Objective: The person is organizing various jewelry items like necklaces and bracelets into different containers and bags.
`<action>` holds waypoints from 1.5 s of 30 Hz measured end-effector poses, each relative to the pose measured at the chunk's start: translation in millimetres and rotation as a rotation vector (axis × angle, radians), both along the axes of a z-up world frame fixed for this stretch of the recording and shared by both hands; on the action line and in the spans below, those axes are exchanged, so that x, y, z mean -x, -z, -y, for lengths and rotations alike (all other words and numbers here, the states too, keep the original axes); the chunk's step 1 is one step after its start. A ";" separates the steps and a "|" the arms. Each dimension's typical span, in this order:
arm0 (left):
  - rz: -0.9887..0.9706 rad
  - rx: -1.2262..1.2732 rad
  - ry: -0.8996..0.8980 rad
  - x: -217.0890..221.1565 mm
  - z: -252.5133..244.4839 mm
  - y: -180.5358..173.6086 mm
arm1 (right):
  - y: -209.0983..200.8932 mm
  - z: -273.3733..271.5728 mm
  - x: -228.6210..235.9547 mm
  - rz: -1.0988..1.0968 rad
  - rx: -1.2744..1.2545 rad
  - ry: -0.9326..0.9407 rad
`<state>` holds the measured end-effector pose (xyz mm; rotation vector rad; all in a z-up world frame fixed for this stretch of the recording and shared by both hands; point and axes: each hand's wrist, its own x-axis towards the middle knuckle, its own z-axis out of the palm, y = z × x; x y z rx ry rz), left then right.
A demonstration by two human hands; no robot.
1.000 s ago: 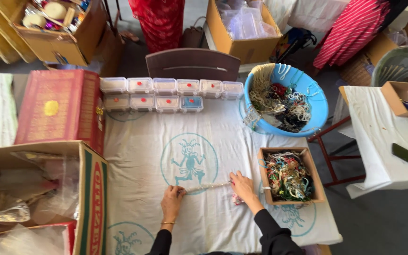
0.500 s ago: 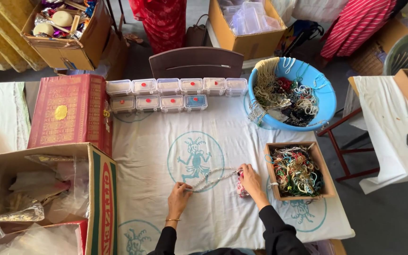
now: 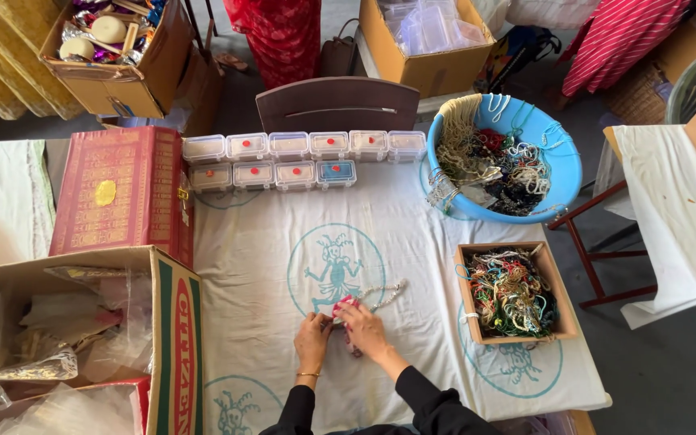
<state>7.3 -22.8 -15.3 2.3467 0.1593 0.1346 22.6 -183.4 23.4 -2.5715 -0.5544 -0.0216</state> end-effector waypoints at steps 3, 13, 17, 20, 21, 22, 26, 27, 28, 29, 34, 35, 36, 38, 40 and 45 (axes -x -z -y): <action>-0.052 0.031 -0.003 -1.2 0.0 -14.3 | 11.1 33.9 -8.9 0.068 0.011 0.100; -0.083 0.063 -0.044 0.5 3.9 -14.2 | 9.2 128.8 -29.3 0.035 0.117 0.455; -0.057 0.080 -0.033 3.9 2.7 -12.8 | 12.2 130.6 -37.4 0.065 0.144 0.488; -0.030 0.089 -0.005 6.9 3.1 -13.3 | 17.6 138.8 -38.4 -0.019 0.224 0.452; 0.017 0.091 0.003 8.2 3.1 -12.0 | 21.5 142.3 -39.0 -0.060 0.268 0.408; 0.019 0.093 0.006 9.0 4.9 -13.3 | 23.1 147.2 -39.4 -0.059 0.270 0.412; 0.011 0.002 0.029 12.0 0.1 -14.4 | 18.9 147.5 -40.0 -0.045 0.293 0.343; 0.013 -0.008 0.027 11.4 0.1 -13.4 | 13.7 147.3 -40.0 -0.031 0.280 0.340; 0.014 -0.007 0.027 9.3 -0.3 -21.8 | 6.1 145.2 -39.7 -0.030 0.281 0.340; 0.041 -0.019 0.010 8.5 -1.2 -30.1 | -1.2 142.5 -39.1 0.000 0.231 0.361; 0.158 -0.027 -0.004 10.9 -6.3 -24.8 | -21.0 135.2 -26.6 0.063 0.121 0.360; 0.149 -0.048 0.041 10.5 -8.4 -11.3 | -17.4 138.3 -26.3 0.064 0.122 0.340; 0.140 -0.069 0.086 10.1 -10.4 1.8 | -14.0 141.4 -26.0 0.064 0.122 0.320; 0.053 -0.006 0.069 14.7 -12.1 -19.3 | 2.3 142.1 -32.7 0.030 0.153 0.372; -0.032 0.057 0.058 14.0 -11.5 -32.1 | 8.6 132.8 -36.3 -0.002 0.184 0.429; -0.012 0.092 -0.015 9.3 -2.5 -23.0 | -80.2 28.9 -9.1 -0.491 -0.363 0.558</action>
